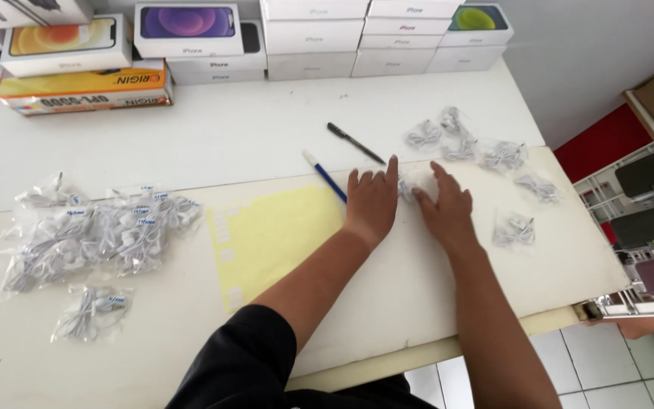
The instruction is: The person untangles a pair of white earphones by hand, coils the cable, and then places them into a small plastic bag before writing on a sheet of paper.
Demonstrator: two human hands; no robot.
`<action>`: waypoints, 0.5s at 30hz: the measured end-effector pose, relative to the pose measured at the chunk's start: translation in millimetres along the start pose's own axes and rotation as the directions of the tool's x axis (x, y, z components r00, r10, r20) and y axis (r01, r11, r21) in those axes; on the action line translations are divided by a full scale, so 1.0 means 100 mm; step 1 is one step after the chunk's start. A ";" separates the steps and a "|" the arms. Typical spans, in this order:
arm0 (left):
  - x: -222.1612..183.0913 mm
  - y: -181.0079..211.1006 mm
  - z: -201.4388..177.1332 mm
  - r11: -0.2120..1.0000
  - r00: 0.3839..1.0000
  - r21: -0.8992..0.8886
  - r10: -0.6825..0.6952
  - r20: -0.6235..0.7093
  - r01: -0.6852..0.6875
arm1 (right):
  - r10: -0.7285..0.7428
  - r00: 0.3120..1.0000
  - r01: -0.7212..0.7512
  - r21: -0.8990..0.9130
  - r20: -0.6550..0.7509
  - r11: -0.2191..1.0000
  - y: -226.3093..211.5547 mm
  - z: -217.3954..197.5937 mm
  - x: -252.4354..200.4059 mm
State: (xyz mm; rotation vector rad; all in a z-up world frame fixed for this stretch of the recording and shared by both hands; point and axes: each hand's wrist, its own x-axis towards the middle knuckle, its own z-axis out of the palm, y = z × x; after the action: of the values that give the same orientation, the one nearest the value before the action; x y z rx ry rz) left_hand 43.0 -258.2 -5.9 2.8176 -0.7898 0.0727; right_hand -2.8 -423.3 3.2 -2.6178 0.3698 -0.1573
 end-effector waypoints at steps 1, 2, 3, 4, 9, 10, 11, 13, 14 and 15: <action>0.02 0.01 0.10 1.000 1.000 0.003 0.003 -0.006 -0.003 | -0.002 1.000 0.002 0.001 -0.007 1.000 -0.09 -0.03 -0.04; 0.03 0.01 0.20 0.999 0.998 -0.035 0.016 -0.059 -0.019 | -0.018 1.000 0.017 0.059 0.005 0.998 -0.18 -0.04 -0.08; 0.04 0.02 0.31 0.997 0.993 -0.071 0.028 -0.113 -0.036 | -0.035 0.999 0.033 0.116 0.015 0.993 -0.26 -0.06 -0.13; 0.07 -0.01 0.35 0.997 0.993 -0.068 0.033 -0.114 -0.041 | -0.033 0.999 0.031 0.118 0.010 0.992 -0.27 -0.08 -0.16; -0.01 -0.06 0.04 0.828 0.998 -0.560 0.009 -0.064 -0.043 | -0.114 0.973 0.214 0.589 -0.203 0.779 -0.24 -0.03 -0.19; -0.09 -0.08 -0.12 0.832 0.998 -0.554 0.008 -0.064 -0.042 | -0.116 0.972 0.217 0.595 -0.204 0.774 -0.23 -0.02 -0.19; -0.17 -0.11 -0.28 0.683 0.998 -0.730 -0.057 -0.014 0.029 | -0.144 0.956 0.283 0.668 -0.257 0.688 -0.23 -0.01 -0.19; -0.34 -0.18 -0.50 0.497 0.992 -0.862 -0.113 0.051 0.100 | -0.164 0.936 0.345 0.733 -0.310 0.586 -0.29 -0.01 -0.23; -0.42 -0.25 -0.56 0.432 0.989 -0.899 -0.145 0.018 0.080 | -0.186 0.940 0.341 0.782 -0.286 0.522 -0.36 -0.02 -0.23; -0.49 -0.32 -0.63 0.364 0.984 -0.930 -0.179 -0.013 0.054 | -0.210 0.942 0.332 0.826 -0.263 0.455 -0.44 -0.04 -0.24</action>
State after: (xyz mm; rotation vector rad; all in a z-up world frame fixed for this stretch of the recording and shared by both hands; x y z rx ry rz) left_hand 17.8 -193.0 44.2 1.7025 -0.3672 -0.1912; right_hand -16.0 -380.7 27.1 -1.6072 -0.1156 -0.4828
